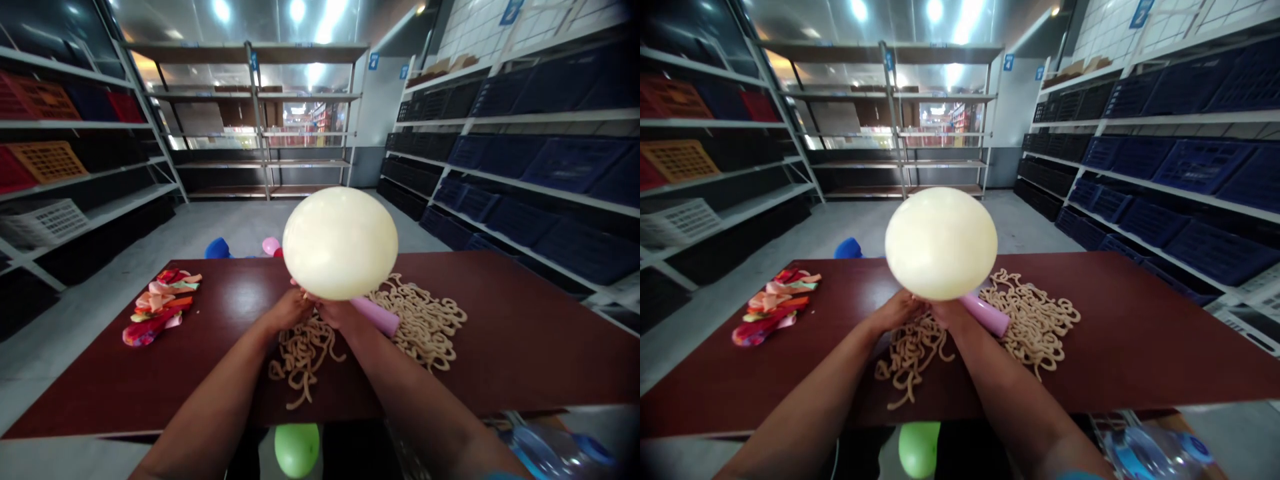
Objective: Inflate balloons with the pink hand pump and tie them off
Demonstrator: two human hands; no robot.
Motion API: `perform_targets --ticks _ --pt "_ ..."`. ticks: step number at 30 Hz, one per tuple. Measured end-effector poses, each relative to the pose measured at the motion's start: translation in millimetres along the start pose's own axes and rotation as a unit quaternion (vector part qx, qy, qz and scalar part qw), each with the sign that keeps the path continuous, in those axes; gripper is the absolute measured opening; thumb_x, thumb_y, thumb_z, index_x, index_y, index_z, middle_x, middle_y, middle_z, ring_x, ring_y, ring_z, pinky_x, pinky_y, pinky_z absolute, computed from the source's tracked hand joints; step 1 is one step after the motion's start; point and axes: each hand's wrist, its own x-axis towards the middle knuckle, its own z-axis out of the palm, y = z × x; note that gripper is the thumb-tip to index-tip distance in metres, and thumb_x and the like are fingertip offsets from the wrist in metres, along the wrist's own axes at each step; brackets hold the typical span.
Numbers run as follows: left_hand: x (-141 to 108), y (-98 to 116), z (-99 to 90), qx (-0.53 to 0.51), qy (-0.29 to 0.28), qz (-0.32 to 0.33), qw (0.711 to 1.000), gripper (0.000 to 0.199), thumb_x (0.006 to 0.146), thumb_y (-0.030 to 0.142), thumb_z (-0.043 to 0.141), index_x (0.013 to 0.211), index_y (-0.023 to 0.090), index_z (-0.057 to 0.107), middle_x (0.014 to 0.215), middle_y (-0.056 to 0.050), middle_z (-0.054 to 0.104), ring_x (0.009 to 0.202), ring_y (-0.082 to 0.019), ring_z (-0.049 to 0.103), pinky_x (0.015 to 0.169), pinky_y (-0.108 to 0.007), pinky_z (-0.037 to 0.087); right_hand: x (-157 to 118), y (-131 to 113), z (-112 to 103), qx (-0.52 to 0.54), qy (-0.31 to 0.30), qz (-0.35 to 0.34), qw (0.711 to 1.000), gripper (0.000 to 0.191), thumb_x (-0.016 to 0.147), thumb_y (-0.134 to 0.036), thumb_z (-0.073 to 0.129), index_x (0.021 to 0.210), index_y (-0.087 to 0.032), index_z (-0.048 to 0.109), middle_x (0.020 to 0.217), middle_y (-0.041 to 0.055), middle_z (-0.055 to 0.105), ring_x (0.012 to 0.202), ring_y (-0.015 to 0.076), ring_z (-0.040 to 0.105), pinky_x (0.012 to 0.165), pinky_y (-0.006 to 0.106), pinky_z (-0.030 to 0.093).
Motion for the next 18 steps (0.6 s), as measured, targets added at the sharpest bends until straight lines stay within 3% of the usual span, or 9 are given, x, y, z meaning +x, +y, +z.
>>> perform_targets --ticks 3,7,10,15,18 --pt "-4 -1 4.9 0.057 -0.110 0.007 0.992 0.016 0.065 0.003 0.065 0.059 0.016 0.058 0.059 -0.004 0.057 0.056 -0.014 0.052 0.051 -0.021 0.040 -8 -2 -1 0.217 -0.066 0.055 0.972 0.047 0.074 -0.067 0.048 0.076 -0.021 0.057 0.097 0.0074 0.065 0.088 0.0206 0.060 0.070 0.035 0.051" --pt "-4 -5 7.7 -0.092 -0.074 -0.062 0.991 0.020 0.074 -0.002 0.053 0.064 0.015 0.056 0.062 -0.004 0.056 0.056 -0.012 0.052 0.053 -0.018 0.037 -6 -3 -1 0.345 -0.074 0.085 0.932 0.040 0.074 -0.062 0.055 0.070 -0.022 0.053 0.106 0.0046 0.062 0.099 0.0199 0.057 0.075 0.033 0.050" --pt "-5 -9 10.4 -0.156 -0.069 -0.094 0.981 0.017 0.079 0.005 0.052 0.066 0.015 0.052 0.057 -0.001 0.049 0.049 -0.009 0.045 0.048 -0.018 0.034 -3 -2 -1 0.379 -0.071 0.094 0.918 0.038 0.071 -0.059 0.060 0.072 -0.022 0.053 0.109 0.0024 0.060 0.103 0.0191 0.055 0.077 0.032 0.050" --pt "-8 -7 13.1 -0.133 -0.127 -0.088 0.979 0.022 0.081 0.026 0.056 0.063 0.016 0.050 0.048 0.001 0.037 0.038 -0.007 0.031 0.036 -0.019 0.021 -4 -4 -2 0.356 -0.049 0.103 0.928 0.045 0.069 -0.067 0.056 0.080 -0.023 0.055 0.112 0.0040 0.059 0.108 0.0204 0.052 0.080 0.034 0.049" --pt "-9 -1 10.6 -0.125 -0.157 -0.112 0.973 0.025 0.081 0.028 0.056 0.062 0.015 0.049 0.046 0.003 0.031 0.035 -0.005 0.025 0.033 -0.017 0.014 -5 -6 -1 0.340 -0.060 0.092 0.934 0.046 0.073 -0.067 0.051 0.085 -0.024 0.057 0.111 0.0051 0.060 0.108 0.0212 0.052 0.081 0.037 0.049"
